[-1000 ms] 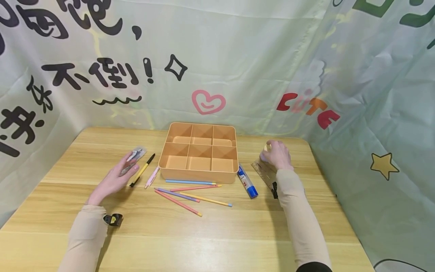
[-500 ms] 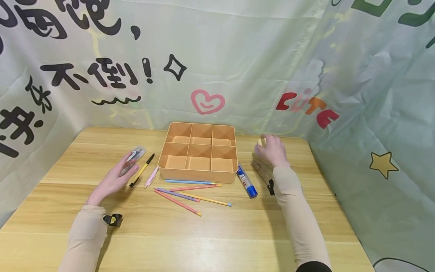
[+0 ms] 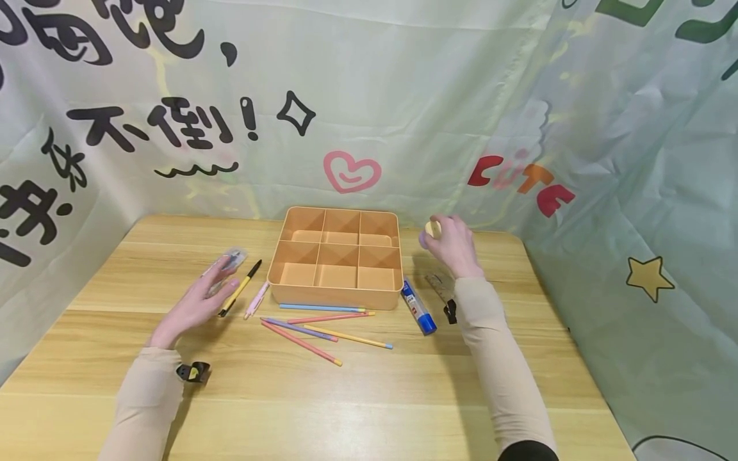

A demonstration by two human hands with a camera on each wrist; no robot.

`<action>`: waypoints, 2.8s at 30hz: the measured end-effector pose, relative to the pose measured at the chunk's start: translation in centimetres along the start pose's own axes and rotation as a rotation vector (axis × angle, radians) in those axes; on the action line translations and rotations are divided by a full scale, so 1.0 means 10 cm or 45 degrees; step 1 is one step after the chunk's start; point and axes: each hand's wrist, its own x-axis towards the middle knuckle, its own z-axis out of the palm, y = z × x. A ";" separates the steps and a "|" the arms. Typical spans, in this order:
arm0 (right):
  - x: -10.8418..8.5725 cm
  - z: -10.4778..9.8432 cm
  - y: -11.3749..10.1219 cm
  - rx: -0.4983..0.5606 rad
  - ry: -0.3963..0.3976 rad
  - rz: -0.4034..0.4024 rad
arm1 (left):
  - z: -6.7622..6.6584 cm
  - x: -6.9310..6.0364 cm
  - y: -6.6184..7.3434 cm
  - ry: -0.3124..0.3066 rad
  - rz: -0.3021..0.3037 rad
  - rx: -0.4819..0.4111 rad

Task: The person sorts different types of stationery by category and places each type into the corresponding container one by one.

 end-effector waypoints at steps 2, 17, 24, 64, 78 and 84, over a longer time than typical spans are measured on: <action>0.00 0.00 -0.05 0.013 0.030 -0.016 | 0.01 0.00 0.03 -0.009 0.006 -0.019; 0.07 0.07 -0.41 0.150 0.178 -0.105 | 0.30 0.08 0.31 0.028 0.145 -0.045; 0.16 0.12 -0.52 0.152 0.125 -0.147 | 0.37 0.08 0.42 0.005 0.217 -0.017; 0.56 0.49 -0.68 -0.223 -0.352 -0.054 | 0.49 0.03 0.54 -0.087 0.273 0.038; 0.53 0.56 -0.70 -0.243 -0.326 -0.016 | 0.48 0.03 0.53 -0.103 0.262 0.029; 0.51 0.52 -0.70 -0.230 -0.332 -0.017 | 0.48 0.02 0.54 -0.108 0.260 0.039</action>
